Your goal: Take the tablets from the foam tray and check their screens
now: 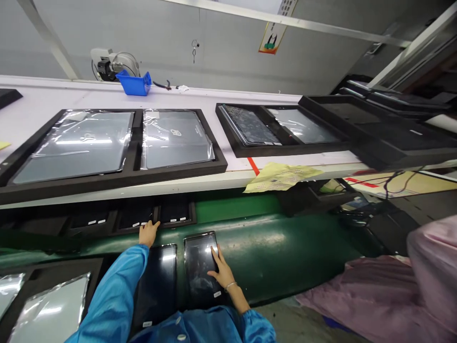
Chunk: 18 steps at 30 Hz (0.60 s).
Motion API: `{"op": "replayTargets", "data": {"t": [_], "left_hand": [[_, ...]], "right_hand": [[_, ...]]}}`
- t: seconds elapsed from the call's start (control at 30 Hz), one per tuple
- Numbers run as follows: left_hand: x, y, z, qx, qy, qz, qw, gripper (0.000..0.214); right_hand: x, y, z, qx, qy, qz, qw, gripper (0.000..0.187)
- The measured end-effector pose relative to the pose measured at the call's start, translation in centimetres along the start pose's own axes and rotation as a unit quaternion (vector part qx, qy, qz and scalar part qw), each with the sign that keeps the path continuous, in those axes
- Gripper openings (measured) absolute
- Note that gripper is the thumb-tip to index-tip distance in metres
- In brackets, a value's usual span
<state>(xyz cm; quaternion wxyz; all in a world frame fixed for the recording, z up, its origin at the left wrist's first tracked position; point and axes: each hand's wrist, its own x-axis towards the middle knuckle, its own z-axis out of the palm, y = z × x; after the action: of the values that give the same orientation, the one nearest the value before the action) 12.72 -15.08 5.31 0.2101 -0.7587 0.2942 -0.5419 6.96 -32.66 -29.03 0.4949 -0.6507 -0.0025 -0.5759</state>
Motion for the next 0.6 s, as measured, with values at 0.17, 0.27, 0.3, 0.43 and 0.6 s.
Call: {"op": "replayTargets", "data": {"t": [0.17, 0.27, 0.3, 0.43, 0.6], "left_hand": [[-0.5, -0.5, -2.1, -0.026, 0.018, 0.057, 0.998, 0.028], [-1.4, 0.2, -3.8, -0.057, 0.034, 0.098, 0.993, 0.027], [-1.8, 0.6, -4.3, -0.070, 0.039, 0.113, 0.990, 0.028], [-4.4, 3.1, -5.8, -0.126, 0.053, 0.170, 0.976, 0.028], [-8.5, 5.0, -5.3, -0.179, 0.042, 0.214, 0.959, 0.024]], "right_hand": [[0.3, -0.9, 1.2, 0.031, 0.010, -0.015, 0.999, 0.095], [0.5, -0.5, 0.8, 0.064, 0.031, -0.024, 0.997, 0.081], [0.5, -0.3, 0.6, 0.077, 0.040, -0.026, 0.996, 0.076], [1.0, 0.3, 0.1, 0.141, 0.070, -0.020, 0.987, 0.049], [1.8, 0.5, -1.1, 0.255, 0.128, 0.040, 0.958, 0.038]]}}
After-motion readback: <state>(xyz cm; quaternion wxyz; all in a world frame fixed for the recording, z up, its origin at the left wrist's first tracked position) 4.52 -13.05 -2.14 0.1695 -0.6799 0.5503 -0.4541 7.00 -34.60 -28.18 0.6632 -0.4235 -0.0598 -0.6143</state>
